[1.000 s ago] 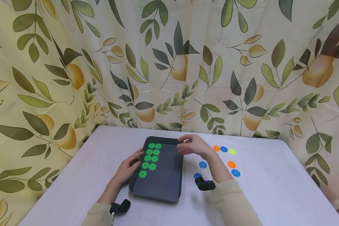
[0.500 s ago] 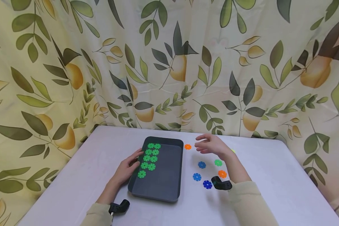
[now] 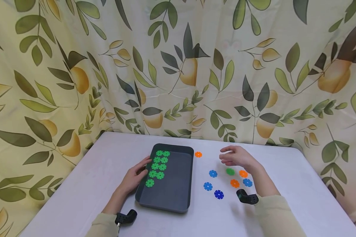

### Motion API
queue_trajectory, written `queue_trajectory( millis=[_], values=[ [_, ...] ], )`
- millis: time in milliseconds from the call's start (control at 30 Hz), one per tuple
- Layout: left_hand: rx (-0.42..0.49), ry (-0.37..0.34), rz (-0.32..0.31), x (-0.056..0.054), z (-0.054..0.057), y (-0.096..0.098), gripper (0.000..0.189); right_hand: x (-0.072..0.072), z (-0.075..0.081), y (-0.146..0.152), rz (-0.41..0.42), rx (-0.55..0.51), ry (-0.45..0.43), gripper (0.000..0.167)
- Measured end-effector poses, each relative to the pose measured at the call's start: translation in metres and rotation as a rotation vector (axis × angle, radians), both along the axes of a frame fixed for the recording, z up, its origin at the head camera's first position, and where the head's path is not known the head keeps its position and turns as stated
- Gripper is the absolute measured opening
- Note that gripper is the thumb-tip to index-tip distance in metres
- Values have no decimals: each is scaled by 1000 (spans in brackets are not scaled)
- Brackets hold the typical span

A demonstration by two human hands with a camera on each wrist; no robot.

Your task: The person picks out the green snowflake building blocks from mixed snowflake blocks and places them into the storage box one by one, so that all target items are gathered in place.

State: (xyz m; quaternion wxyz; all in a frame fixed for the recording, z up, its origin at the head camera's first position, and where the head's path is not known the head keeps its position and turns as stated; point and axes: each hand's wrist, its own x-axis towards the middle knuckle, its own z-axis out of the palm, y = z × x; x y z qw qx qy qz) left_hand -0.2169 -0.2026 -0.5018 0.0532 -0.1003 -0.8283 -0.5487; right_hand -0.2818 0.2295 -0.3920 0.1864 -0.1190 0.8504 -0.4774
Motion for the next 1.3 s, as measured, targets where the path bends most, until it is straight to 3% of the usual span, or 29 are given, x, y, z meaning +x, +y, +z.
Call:
queue_trajectory(
  millis=[600,933,1300],
  values=[
    [2,2,2,-1,0,0,43,4,-15,36,-54,114,-48,61],
    [2,-5,4,-1,-3,-1,43,2,-23,45,-62,120,-60,62],
    [2,-2,6,-2,-4,-1,43,-1,-32,41,-59,211,-11,58]
  ],
)
